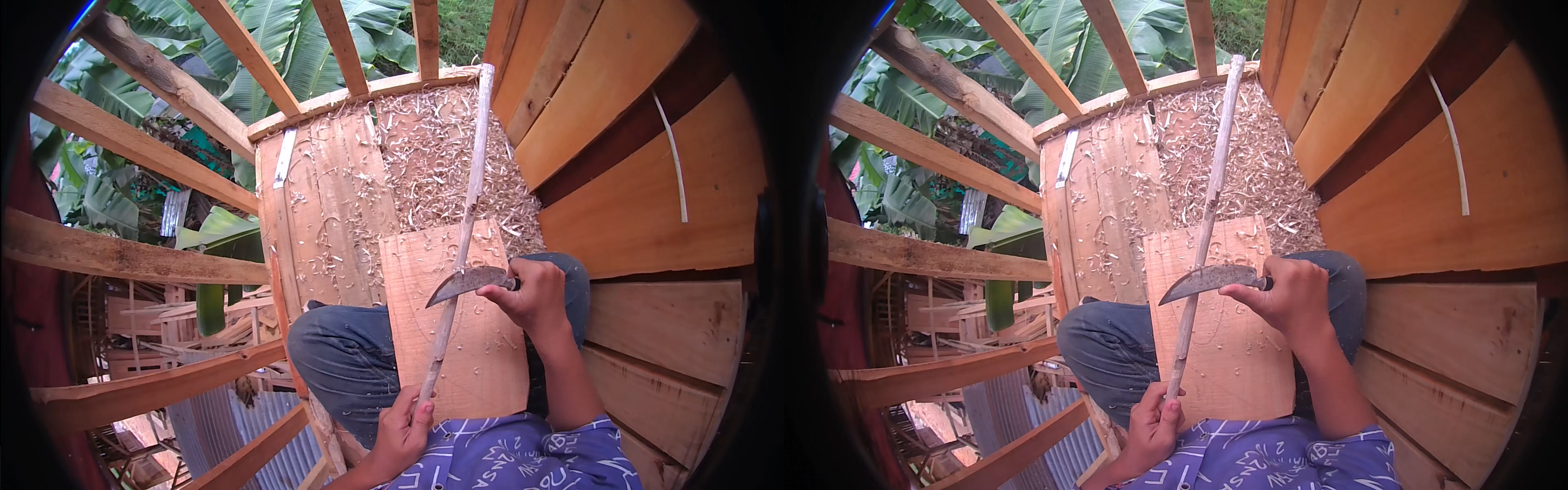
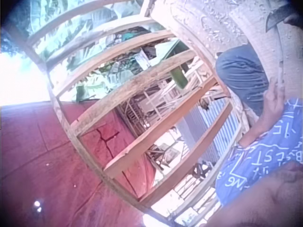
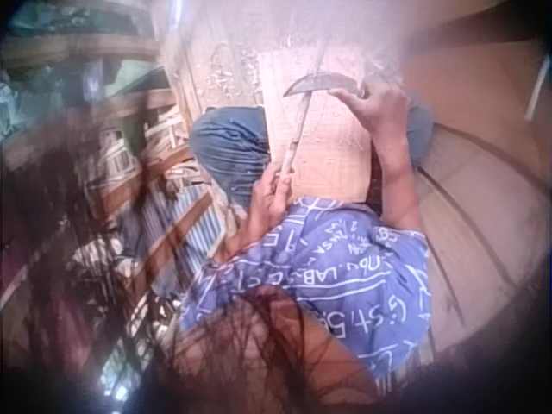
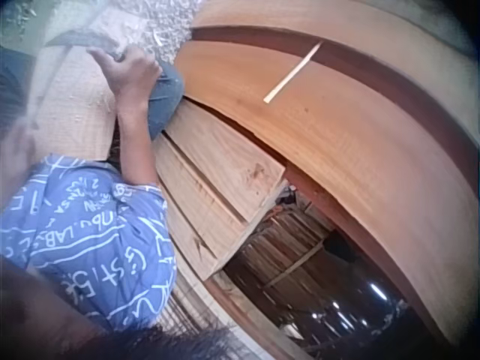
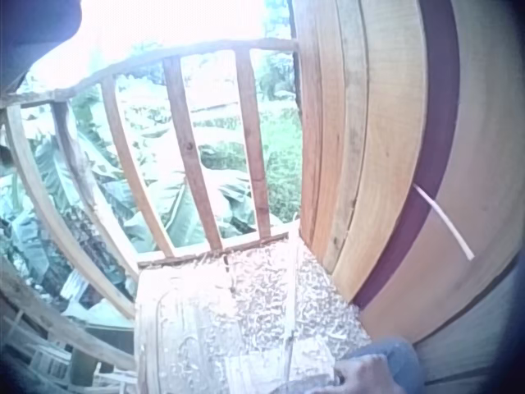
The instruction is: The person sits cross-legged on a wooden platform and uses a curved knife to shave a long, thin wooden stick. They hold the stick with their left hand and repeatedly scrape the blade along its length to remove bark and smooth the surface, creating wood shavings.
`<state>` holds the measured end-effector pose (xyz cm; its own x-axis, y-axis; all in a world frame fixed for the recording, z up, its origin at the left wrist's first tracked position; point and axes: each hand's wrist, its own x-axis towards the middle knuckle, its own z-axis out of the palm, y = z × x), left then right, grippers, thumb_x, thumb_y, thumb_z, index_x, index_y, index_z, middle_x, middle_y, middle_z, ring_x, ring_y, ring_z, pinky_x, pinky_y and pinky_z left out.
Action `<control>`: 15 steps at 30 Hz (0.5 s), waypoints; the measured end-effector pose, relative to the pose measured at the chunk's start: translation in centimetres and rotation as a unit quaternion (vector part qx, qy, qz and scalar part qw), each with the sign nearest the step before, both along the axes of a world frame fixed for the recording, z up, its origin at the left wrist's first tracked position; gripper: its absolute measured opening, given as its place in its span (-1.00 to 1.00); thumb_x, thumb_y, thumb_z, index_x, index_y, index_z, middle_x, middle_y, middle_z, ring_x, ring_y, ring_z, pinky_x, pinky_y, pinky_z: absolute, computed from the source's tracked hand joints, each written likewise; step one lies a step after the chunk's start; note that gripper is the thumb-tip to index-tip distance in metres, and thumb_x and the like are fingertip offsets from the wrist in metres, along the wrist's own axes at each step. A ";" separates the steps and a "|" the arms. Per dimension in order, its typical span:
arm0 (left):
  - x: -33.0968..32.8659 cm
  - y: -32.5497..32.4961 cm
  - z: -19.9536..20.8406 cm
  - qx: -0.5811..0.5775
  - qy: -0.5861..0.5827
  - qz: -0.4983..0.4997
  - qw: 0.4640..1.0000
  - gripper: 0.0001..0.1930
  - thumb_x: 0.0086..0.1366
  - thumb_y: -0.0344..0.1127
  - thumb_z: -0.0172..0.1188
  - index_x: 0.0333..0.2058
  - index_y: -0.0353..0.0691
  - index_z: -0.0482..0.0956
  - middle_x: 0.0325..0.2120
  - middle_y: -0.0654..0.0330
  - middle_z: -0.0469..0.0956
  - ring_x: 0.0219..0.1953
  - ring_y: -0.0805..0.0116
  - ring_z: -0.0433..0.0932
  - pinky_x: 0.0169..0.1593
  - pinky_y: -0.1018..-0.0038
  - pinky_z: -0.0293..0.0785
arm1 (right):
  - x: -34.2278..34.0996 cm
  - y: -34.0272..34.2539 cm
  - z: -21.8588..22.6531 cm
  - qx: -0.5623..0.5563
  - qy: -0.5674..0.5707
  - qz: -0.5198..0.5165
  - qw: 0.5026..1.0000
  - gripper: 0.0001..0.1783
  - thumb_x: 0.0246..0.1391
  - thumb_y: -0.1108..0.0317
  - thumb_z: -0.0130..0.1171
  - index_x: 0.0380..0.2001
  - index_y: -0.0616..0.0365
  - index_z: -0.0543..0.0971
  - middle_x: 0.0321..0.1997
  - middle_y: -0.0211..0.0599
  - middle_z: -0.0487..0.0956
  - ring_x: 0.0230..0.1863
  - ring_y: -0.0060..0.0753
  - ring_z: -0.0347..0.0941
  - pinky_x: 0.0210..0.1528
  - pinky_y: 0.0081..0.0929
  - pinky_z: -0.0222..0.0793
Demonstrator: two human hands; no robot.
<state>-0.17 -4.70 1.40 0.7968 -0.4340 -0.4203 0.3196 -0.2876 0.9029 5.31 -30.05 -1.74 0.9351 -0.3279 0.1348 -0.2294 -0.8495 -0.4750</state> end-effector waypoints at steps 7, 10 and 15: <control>-0.2 0.1 0.3 0.003 0.001 -0.021 1.000 -0.82 0.33 -0.36 -0.02 -0.17 -0.33 0.39 -0.73 0.31 0.35 -0.67 0.66 0.28 -0.57 0.64 0.19 | 1.6 -2.4 0.0 0.026 -0.029 -0.091 0.995 -0.16 -0.29 -0.48 0.11 -0.87 0.22 0.33 -0.85 -0.10 0.30 -0.75 -0.07 0.33 -0.65 -0.27 0.23; -0.5 0.2 0.2 -0.020 0.019 -0.018 0.999 -0.83 0.33 -0.36 -0.03 -0.17 -0.33 0.37 -0.73 0.32 0.34 -0.67 0.68 0.25 -0.58 0.66 0.15 | 1.8 -3.7 -0.1 0.028 -0.029 -0.126 0.991 -0.16 -0.24 -0.45 0.10 -0.86 0.25 0.31 -0.85 -0.04 0.29 -0.74 -0.01 0.31 -0.65 -0.24 0.21; -0.2 0.6 -0.7 -0.114 0.130 0.034 0.984 -0.84 0.36 -0.35 -0.09 -0.18 -0.31 0.34 -0.75 0.39 0.26 -0.69 0.70 0.15 -0.61 0.67 0.04 | -0.2 -1.2 -0.1 0.071 -0.008 -0.051 0.996 -0.20 -0.21 -0.42 0.10 -0.86 0.21 0.31 -0.85 -0.10 0.28 -0.74 -0.04 0.31 -0.66 -0.24 0.19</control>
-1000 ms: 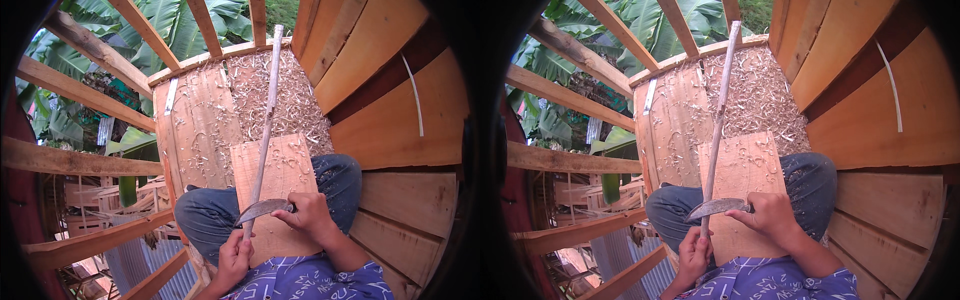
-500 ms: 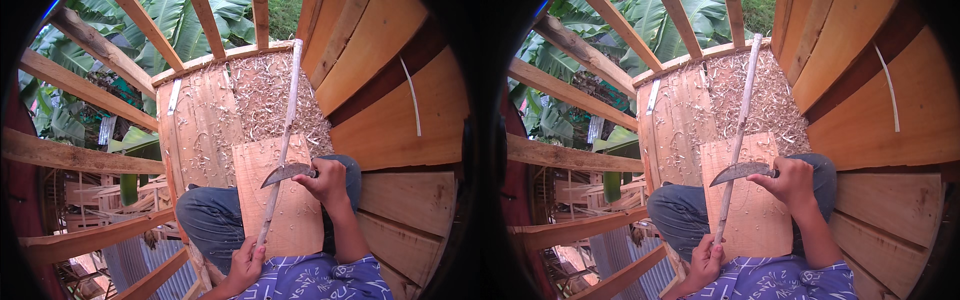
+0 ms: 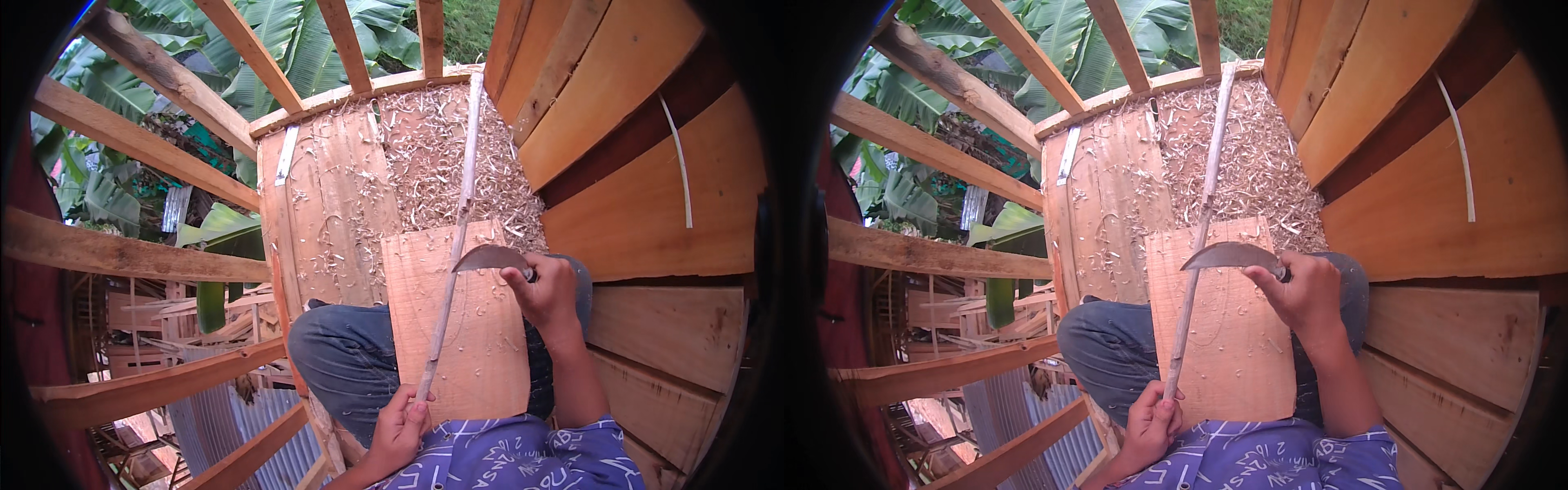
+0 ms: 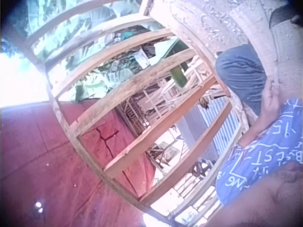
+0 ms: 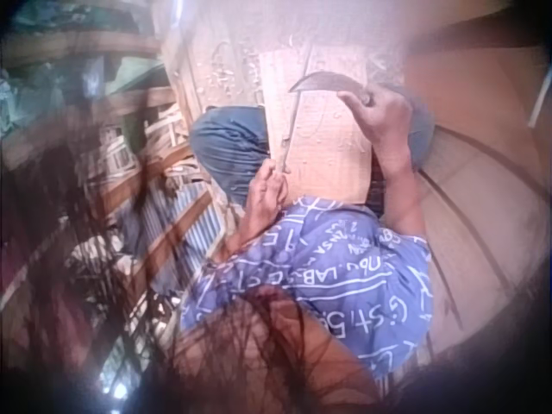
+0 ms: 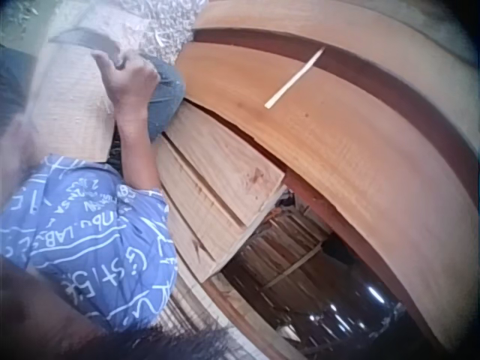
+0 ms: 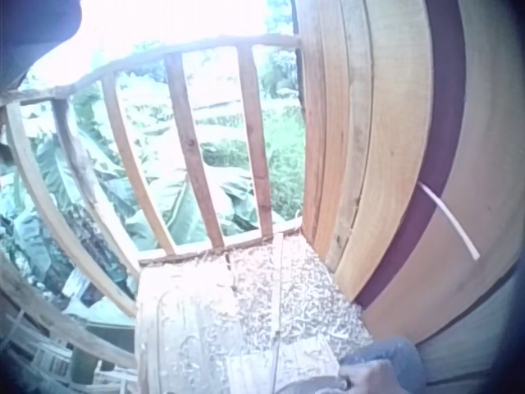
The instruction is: The person sits cross-legged on a wooden platform and uses a curved knife to shave a long, thin wooden stick. They hold the stick with their left hand and repeatedly scrape the blade along its length to remove bark and smooth the surface, creating wood shavings.
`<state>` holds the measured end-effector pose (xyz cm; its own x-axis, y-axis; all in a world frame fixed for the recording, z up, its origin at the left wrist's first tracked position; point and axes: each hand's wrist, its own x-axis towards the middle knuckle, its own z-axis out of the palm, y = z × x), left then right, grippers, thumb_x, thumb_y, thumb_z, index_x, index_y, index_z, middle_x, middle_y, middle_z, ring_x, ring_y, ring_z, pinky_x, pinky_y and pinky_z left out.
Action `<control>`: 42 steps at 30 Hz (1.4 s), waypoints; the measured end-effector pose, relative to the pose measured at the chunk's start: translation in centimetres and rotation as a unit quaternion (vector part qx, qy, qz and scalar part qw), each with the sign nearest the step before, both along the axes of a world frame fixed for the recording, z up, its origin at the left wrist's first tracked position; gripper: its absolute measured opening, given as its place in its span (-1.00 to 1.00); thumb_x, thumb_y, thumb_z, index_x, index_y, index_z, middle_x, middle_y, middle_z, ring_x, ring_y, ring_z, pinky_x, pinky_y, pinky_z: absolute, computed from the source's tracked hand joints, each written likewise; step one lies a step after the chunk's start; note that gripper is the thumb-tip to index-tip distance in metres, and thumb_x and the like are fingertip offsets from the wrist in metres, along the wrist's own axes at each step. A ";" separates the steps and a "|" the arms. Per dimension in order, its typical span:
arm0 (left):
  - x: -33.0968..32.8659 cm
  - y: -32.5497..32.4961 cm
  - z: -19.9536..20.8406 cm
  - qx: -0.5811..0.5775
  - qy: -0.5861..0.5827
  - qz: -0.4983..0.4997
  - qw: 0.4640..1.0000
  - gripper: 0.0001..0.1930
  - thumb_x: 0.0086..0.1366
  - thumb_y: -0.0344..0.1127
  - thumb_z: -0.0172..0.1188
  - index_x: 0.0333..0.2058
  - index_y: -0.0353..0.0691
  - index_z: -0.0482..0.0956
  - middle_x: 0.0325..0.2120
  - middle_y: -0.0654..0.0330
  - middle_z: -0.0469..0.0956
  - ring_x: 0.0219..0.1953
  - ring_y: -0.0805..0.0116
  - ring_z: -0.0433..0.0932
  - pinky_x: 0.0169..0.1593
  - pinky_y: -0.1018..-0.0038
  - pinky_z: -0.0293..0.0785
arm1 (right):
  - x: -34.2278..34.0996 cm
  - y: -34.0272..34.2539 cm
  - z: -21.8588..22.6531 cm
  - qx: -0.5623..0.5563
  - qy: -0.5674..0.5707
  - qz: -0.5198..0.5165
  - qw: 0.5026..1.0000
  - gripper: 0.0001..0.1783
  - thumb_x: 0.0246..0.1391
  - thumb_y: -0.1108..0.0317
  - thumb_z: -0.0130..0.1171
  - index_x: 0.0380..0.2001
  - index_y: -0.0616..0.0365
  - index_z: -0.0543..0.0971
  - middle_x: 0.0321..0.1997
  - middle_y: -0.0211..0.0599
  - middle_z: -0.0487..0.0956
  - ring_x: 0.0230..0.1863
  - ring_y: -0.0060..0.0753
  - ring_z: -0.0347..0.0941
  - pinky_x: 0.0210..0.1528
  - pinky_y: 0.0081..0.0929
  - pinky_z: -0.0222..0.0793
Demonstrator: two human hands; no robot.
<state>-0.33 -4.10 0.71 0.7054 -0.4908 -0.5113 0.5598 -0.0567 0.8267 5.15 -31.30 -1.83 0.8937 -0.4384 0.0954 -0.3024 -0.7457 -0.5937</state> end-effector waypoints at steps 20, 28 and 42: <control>-0.6 -0.3 0.6 0.136 -0.157 -0.056 0.977 -0.82 0.31 -0.37 0.01 -0.17 -0.34 0.37 -0.74 0.30 0.36 -0.68 0.66 0.28 -0.59 0.65 0.17 | 1.5 -1.0 -0.8 -0.087 0.004 0.016 0.996 -0.16 -0.37 -0.50 0.13 -0.89 0.19 0.31 -0.87 -0.19 0.30 -0.76 -0.14 0.35 -0.64 -0.30 0.25; 0.3 -0.4 0.3 0.138 -0.135 -0.071 0.979 -0.82 0.26 -0.42 0.07 -0.21 -0.35 0.34 -0.75 0.23 0.39 -0.70 0.62 0.31 -0.59 0.62 0.19 | 0.8 -1.4 -0.8 -0.005 0.028 -0.048 0.998 -0.21 -0.23 -0.40 0.12 -0.86 0.23 0.34 -0.87 -0.15 0.29 -0.75 -0.06 0.31 -0.62 -0.25 0.25; 0.7 0.1 0.0 0.116 -0.130 -0.045 0.984 -0.82 0.32 -0.38 0.00 -0.21 -0.28 0.21 -0.69 0.37 0.32 -0.67 0.73 0.21 -0.60 0.71 0.06 | -2.1 3.6 0.6 0.007 0.039 0.156 0.987 -0.25 -0.38 -0.42 0.22 -0.85 0.17 0.41 -0.83 -0.21 0.39 -0.73 -0.20 0.43 -0.66 -0.37 0.31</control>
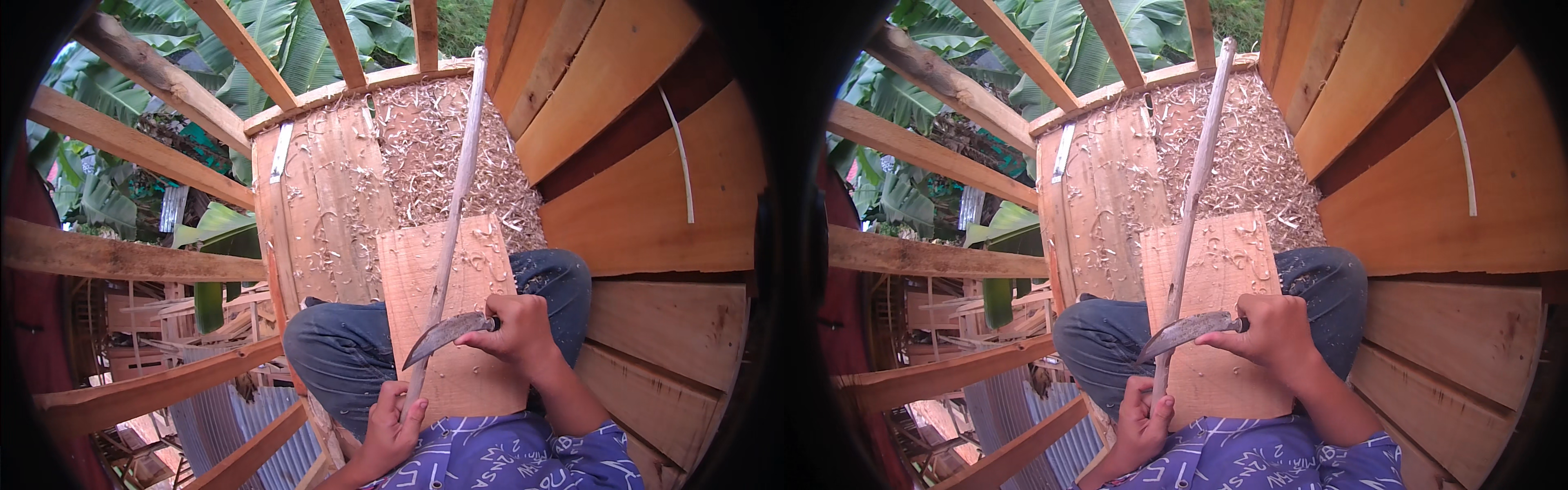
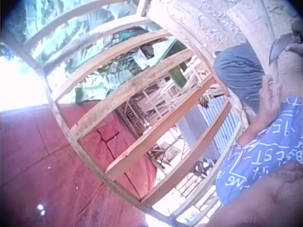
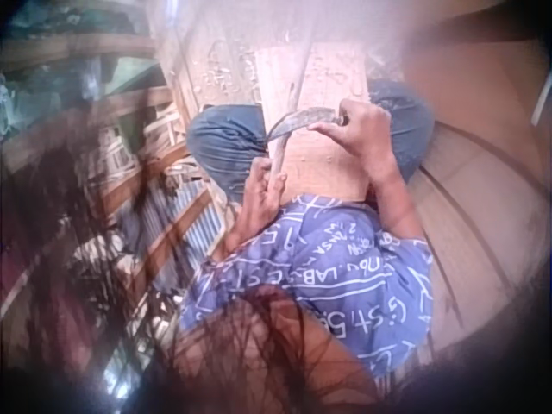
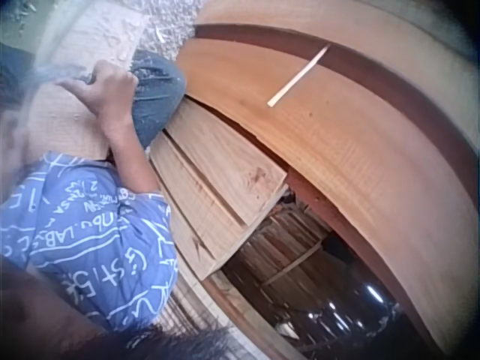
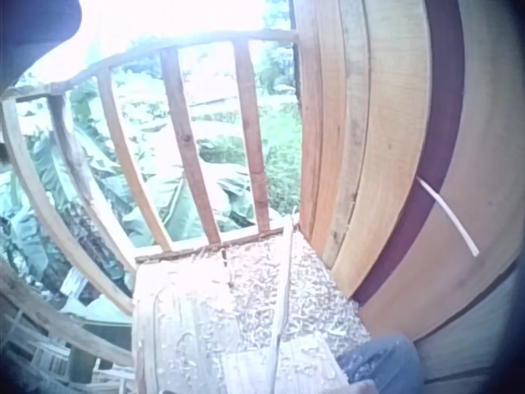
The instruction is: The person sits cross-legged on a wooden platform and uses a curved knife to shave a long, thin wooden stick. They hold the stick with their left hand and repeatedly scrape the blade along its length to remove bark and smooth the surface, creating wood shavings.
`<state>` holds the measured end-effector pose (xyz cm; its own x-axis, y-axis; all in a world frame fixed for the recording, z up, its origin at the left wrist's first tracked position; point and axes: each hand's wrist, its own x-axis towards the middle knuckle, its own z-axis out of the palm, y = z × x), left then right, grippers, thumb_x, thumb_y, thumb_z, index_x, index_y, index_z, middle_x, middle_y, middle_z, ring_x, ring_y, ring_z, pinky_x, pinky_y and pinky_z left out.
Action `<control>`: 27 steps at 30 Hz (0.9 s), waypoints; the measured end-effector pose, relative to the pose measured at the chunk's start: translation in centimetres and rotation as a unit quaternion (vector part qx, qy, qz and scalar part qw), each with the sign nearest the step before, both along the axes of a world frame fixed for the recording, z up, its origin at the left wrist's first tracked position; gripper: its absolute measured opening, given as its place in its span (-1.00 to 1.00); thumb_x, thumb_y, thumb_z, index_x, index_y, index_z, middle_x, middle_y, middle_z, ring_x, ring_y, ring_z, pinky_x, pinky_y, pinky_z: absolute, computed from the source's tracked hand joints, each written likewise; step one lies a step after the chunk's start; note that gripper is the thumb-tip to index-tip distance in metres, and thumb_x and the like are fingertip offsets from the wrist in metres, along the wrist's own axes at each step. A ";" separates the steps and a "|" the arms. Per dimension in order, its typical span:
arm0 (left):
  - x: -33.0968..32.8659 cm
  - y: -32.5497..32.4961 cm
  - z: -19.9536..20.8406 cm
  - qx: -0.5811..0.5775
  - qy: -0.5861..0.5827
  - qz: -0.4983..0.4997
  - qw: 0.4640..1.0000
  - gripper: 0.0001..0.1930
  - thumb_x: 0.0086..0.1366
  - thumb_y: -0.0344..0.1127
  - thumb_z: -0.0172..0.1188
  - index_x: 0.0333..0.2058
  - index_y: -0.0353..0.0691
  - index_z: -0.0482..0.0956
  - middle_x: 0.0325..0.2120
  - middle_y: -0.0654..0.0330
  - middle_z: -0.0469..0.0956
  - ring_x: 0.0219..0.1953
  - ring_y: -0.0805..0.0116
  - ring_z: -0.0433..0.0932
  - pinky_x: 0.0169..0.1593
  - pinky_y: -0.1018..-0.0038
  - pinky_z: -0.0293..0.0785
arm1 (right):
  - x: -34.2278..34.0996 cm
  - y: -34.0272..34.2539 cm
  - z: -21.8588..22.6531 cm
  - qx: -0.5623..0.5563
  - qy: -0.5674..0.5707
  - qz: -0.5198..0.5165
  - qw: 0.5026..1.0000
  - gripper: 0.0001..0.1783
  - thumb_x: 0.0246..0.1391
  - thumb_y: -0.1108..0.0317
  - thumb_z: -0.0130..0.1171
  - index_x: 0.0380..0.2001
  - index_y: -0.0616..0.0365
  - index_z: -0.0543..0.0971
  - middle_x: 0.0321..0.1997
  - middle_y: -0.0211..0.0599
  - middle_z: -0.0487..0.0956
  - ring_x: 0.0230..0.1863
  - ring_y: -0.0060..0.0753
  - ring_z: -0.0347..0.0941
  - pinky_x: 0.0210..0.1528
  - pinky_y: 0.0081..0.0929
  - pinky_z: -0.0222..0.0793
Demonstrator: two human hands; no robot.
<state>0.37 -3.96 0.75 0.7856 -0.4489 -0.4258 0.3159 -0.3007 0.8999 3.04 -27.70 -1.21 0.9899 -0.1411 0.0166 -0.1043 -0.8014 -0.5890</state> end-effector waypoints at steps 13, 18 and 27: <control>-1.4 -0.4 0.5 0.024 -0.063 -0.027 0.997 -0.83 0.25 -0.46 0.06 -0.25 -0.31 0.25 -0.76 0.27 0.35 -0.69 0.62 0.31 -0.60 0.60 0.18 | 2.8 -3.7 -0.6 -0.064 -0.085 -0.125 0.986 -0.14 -0.45 -0.54 0.13 -0.88 0.17 0.26 -0.87 -0.22 0.28 -0.78 -0.15 0.30 -0.67 -0.32 0.21; -1.1 -1.0 0.8 0.020 -0.057 -0.020 0.998 -0.84 0.25 -0.45 0.07 -0.26 -0.33 0.28 -0.76 0.22 0.38 -0.69 0.56 0.37 -0.59 0.56 0.25 | 3.7 -5.4 -0.5 -0.035 -0.041 -0.181 0.982 -0.16 -0.33 -0.49 0.12 -0.86 0.22 0.35 -0.85 -0.10 0.29 -0.74 -0.06 0.34 -0.65 -0.29 0.23; -0.1 -0.5 0.3 0.069 -0.073 0.015 0.995 -0.83 0.23 -0.45 0.10 -0.28 -0.32 0.28 -0.77 0.18 0.39 -0.73 0.53 0.37 -0.61 0.56 0.23 | 0.3 -0.1 -0.7 -0.022 -0.013 -0.038 0.999 -0.22 -0.31 -0.45 0.14 -0.85 0.18 0.39 -0.85 -0.19 0.36 -0.75 -0.15 0.39 -0.66 -0.31 0.26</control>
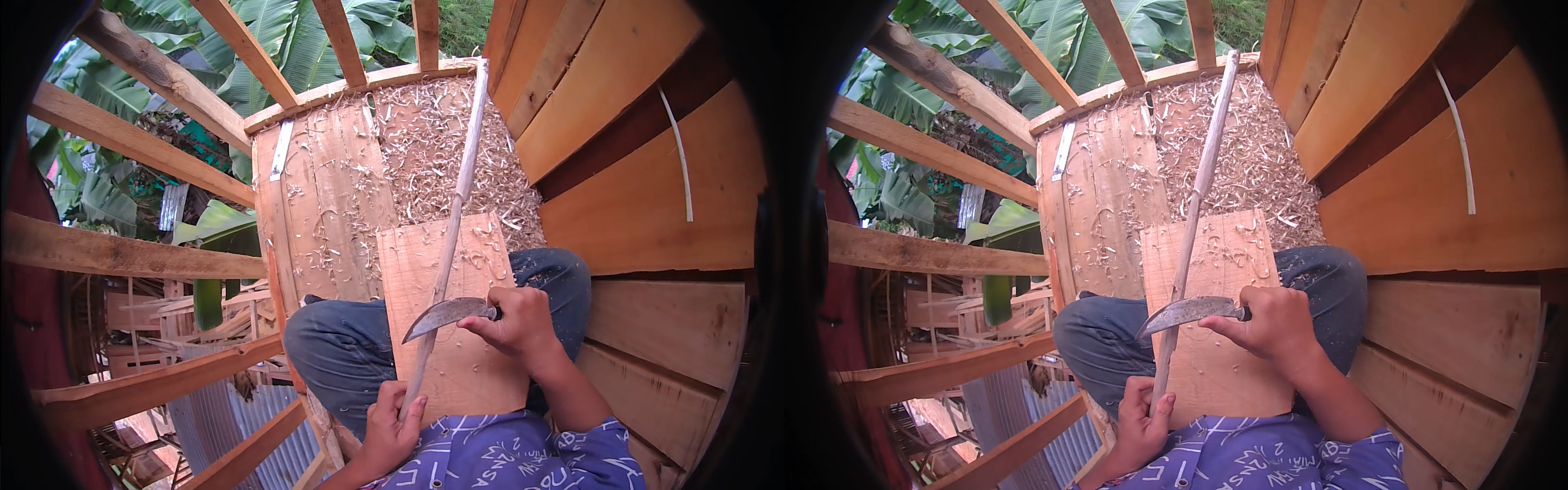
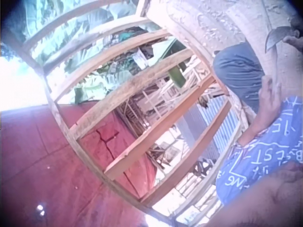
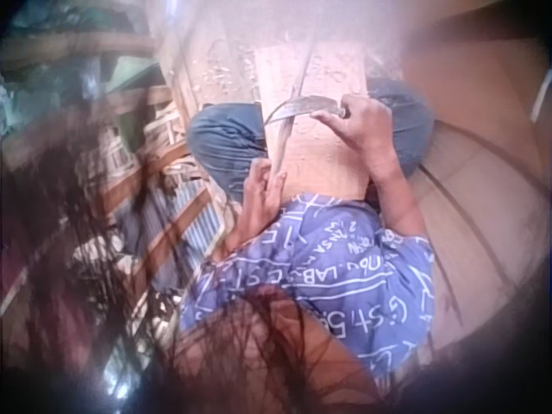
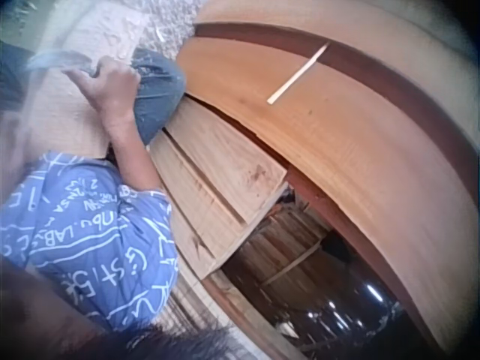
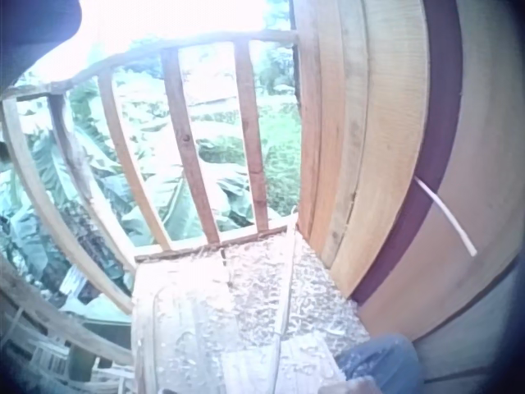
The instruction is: The person sits cross-legged on a wooden platform and uses a curved knife to shave a long, thin wooden stick. They hold the stick with their left hand and repeatedly scrape the blade along its length to remove bark and smooth the surface, creating wood shavings.
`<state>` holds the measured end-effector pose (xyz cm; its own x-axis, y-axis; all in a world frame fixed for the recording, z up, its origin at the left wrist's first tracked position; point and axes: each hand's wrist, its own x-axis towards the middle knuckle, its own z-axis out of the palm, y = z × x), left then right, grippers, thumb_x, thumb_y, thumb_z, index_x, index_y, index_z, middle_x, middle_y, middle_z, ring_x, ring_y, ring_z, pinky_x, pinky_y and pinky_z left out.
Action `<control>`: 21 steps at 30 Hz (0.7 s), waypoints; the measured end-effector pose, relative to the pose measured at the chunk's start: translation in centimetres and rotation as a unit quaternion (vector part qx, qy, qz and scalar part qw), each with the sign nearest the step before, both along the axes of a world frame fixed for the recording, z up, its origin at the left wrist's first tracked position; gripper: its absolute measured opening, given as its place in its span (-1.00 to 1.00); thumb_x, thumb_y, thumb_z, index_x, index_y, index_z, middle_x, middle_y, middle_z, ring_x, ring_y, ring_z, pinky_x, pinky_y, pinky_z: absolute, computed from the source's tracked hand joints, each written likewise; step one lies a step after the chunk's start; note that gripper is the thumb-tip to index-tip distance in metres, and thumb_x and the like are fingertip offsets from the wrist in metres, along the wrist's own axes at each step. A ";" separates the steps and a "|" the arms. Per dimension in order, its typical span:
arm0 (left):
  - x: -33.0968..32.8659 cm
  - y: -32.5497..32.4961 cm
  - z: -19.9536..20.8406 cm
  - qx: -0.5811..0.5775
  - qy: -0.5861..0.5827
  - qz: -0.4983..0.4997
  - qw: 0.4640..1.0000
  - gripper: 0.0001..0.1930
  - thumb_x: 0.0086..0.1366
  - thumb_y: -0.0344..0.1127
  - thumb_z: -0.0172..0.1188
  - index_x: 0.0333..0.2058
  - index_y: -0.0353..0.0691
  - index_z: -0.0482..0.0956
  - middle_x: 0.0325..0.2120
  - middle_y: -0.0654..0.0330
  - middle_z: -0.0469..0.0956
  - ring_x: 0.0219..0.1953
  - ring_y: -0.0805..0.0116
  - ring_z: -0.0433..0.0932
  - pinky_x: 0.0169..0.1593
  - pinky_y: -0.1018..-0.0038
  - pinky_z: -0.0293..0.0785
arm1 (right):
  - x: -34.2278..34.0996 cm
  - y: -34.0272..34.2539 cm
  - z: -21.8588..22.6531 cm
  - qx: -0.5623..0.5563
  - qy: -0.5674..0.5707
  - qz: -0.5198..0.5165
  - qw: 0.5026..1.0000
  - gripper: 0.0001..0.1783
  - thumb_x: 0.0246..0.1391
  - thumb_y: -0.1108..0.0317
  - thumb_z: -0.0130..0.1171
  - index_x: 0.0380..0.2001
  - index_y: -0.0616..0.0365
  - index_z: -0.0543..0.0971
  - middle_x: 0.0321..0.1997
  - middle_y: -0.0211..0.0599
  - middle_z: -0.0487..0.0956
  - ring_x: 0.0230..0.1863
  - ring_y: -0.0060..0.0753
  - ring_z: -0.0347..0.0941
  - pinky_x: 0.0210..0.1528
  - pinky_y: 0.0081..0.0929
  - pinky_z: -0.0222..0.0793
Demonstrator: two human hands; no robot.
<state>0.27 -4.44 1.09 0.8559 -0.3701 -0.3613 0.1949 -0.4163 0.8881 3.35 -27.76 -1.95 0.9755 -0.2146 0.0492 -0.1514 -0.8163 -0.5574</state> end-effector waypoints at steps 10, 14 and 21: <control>-0.7 -0.4 0.4 0.041 -0.050 -0.016 0.998 -0.82 0.21 -0.46 0.11 -0.27 -0.32 0.29 -0.71 0.06 0.46 -0.67 0.29 0.54 -0.60 0.47 0.35 | 1.5 -1.5 -0.1 -0.058 -0.018 -0.028 0.998 -0.14 -0.51 -0.55 0.15 -0.90 0.16 0.30 -0.87 -0.26 0.32 -0.78 -0.20 0.34 -0.67 -0.33 0.25; -1.1 -0.3 0.3 0.026 -0.039 -0.025 0.999 -0.82 0.22 -0.45 0.10 -0.27 -0.33 0.28 -0.70 0.05 0.46 -0.67 0.30 0.53 -0.60 0.48 0.34 | 2.4 -2.7 -0.7 -0.063 -0.045 -0.088 0.993 -0.13 -0.47 -0.55 0.13 -0.90 0.17 0.29 -0.87 -0.22 0.30 -0.77 -0.15 0.33 -0.66 -0.28 0.23; -1.4 -0.7 0.0 -0.024 -0.017 -0.037 0.999 -0.82 0.22 -0.49 0.08 -0.29 -0.31 0.24 -0.79 0.33 0.31 -0.73 0.67 0.23 -0.63 0.62 0.11 | 3.4 -5.6 -1.6 -0.053 -0.020 -0.168 0.984 -0.13 -0.36 -0.52 0.11 -0.88 0.23 0.31 -0.86 -0.10 0.27 -0.76 -0.07 0.28 -0.65 -0.21 0.18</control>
<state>-1.18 -5.09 1.07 0.8370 -0.4488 -0.3132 0.1347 -0.3856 0.9128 6.73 -33.33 -3.53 0.8473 -0.5163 0.1245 -0.4028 -0.7775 -0.4830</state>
